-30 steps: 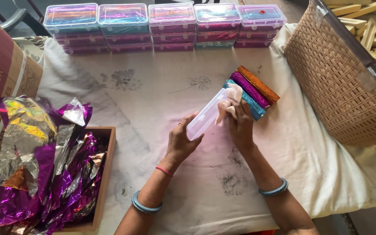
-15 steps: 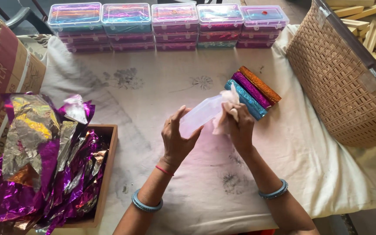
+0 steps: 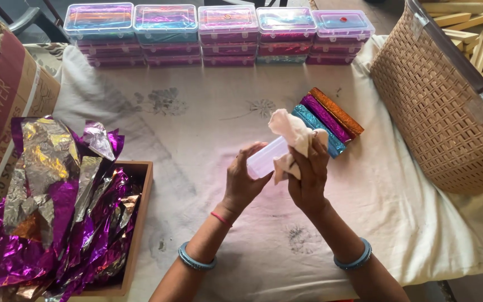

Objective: The person wipes a clear plastic container with a cloth, then places three foil-wrapped items inside. The person closes the container and secures the latches.

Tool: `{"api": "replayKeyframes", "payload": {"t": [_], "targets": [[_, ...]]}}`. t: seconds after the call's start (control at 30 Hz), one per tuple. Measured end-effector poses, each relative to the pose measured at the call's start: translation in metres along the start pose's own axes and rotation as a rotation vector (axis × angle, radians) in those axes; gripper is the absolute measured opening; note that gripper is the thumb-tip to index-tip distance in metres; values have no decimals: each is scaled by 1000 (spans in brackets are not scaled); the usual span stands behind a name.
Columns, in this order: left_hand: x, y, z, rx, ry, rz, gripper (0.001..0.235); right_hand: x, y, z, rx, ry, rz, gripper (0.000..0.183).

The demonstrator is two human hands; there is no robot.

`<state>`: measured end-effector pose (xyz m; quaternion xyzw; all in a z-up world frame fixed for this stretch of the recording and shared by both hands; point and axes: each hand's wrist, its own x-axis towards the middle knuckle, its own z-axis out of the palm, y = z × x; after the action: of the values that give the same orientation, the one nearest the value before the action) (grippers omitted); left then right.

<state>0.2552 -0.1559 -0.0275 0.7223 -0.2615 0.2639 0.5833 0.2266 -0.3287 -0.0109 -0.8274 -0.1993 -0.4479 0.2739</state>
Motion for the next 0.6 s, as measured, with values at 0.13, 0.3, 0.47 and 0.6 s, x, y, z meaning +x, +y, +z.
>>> {"api": "replayKeyframes", "payload": {"t": [0.13, 0.3, 0.47, 0.6], "targets": [[-9, -18, 10, 135, -8, 9, 67, -11, -23, 6, -55, -101, -112, 32], [-25, -43, 22, -66, -58, 15, 50, -11, -35, 5, -46, -202, -303, 20], [-26, -41, 28, 119, -139, 87, 42, 6, -17, 0, 8, -59, -336, 26], [-6, -12, 21, -7, -150, 22, 44, 11, -11, -5, -10, -28, -220, 36]]}}
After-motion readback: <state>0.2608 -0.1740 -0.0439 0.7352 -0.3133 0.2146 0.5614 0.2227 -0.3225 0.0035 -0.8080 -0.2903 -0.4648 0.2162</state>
